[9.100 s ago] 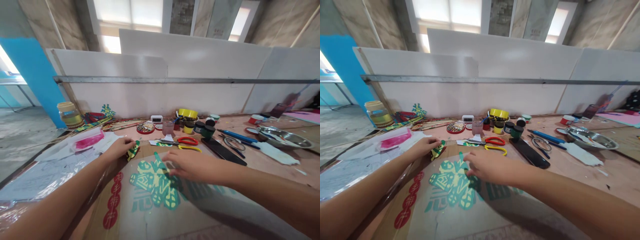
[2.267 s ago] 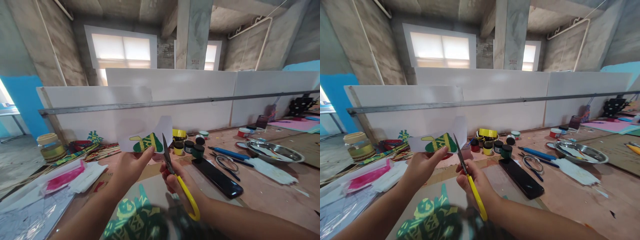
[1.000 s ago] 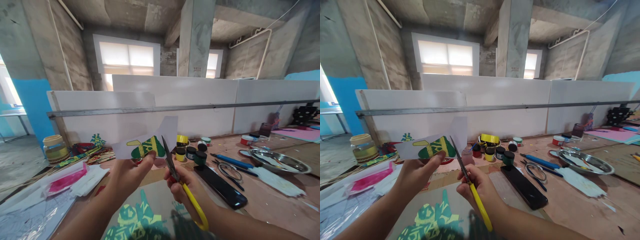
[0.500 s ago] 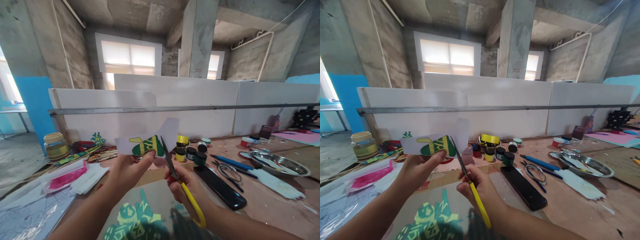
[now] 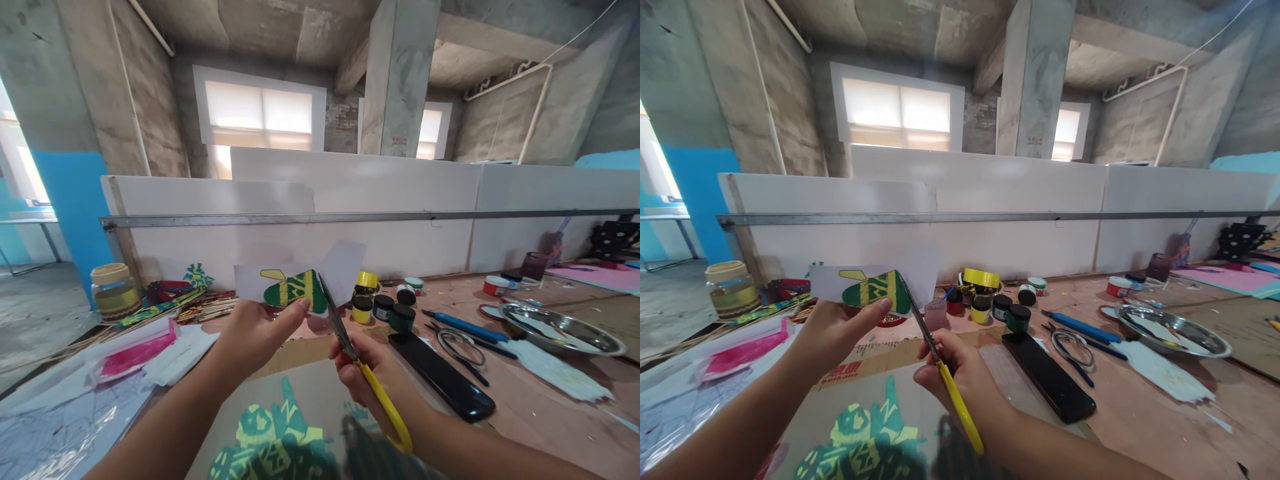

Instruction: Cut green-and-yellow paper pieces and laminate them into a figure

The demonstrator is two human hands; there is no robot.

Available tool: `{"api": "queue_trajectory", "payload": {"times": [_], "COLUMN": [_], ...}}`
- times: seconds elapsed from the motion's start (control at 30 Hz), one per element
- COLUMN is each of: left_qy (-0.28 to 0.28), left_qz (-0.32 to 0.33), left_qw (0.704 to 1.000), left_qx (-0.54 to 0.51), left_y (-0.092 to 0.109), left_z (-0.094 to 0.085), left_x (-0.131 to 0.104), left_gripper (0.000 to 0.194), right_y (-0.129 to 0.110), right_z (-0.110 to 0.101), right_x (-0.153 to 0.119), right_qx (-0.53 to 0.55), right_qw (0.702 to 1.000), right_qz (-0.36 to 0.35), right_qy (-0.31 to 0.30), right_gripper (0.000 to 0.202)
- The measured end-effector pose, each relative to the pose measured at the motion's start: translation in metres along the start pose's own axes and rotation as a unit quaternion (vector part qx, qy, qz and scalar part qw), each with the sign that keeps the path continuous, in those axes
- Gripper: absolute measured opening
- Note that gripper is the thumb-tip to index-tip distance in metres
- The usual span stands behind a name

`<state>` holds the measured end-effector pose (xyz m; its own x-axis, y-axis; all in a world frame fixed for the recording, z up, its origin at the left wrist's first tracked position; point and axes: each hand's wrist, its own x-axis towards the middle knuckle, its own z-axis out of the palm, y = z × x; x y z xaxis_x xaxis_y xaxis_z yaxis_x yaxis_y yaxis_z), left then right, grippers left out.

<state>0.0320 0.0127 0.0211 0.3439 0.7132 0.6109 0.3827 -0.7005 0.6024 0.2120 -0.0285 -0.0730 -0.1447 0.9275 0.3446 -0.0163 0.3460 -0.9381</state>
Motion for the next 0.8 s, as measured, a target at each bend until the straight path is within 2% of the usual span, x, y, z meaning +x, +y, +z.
{"api": "queue_trajectory", "payload": {"times": [0.33,0.57,0.7,0.8], "left_qy": [-0.032,-0.01,-0.01,-0.052], "left_qz": [-0.016,0.003,0.013,0.019], "left_qw": [0.999,0.999,1.0,0.997], "left_qx": [0.034,0.039,-0.014,-0.046], "left_y": [-0.0005,0.001,-0.0038,-0.0074], "left_z": [-0.0046,-0.0038,-0.0027,-0.0038], "left_x": [0.002,0.0039,0.0042,0.0039], "left_gripper": [0.037,0.035,0.029,0.027], "right_y": [0.0022,0.0041,0.0035,0.0005], "right_z": [0.0007,0.0019,0.0026,0.0027], "right_x": [0.0011,0.0004,0.0002,-0.0019], "right_qx": [0.001,0.005,-0.003,-0.014], "right_qw": [1.0,1.0,1.0,0.999], "right_qz": [0.005,0.008,0.011,-0.001], "right_qy": [0.006,0.005,0.0,-0.03], "right_gripper": [0.042,0.043,0.052,0.058]}}
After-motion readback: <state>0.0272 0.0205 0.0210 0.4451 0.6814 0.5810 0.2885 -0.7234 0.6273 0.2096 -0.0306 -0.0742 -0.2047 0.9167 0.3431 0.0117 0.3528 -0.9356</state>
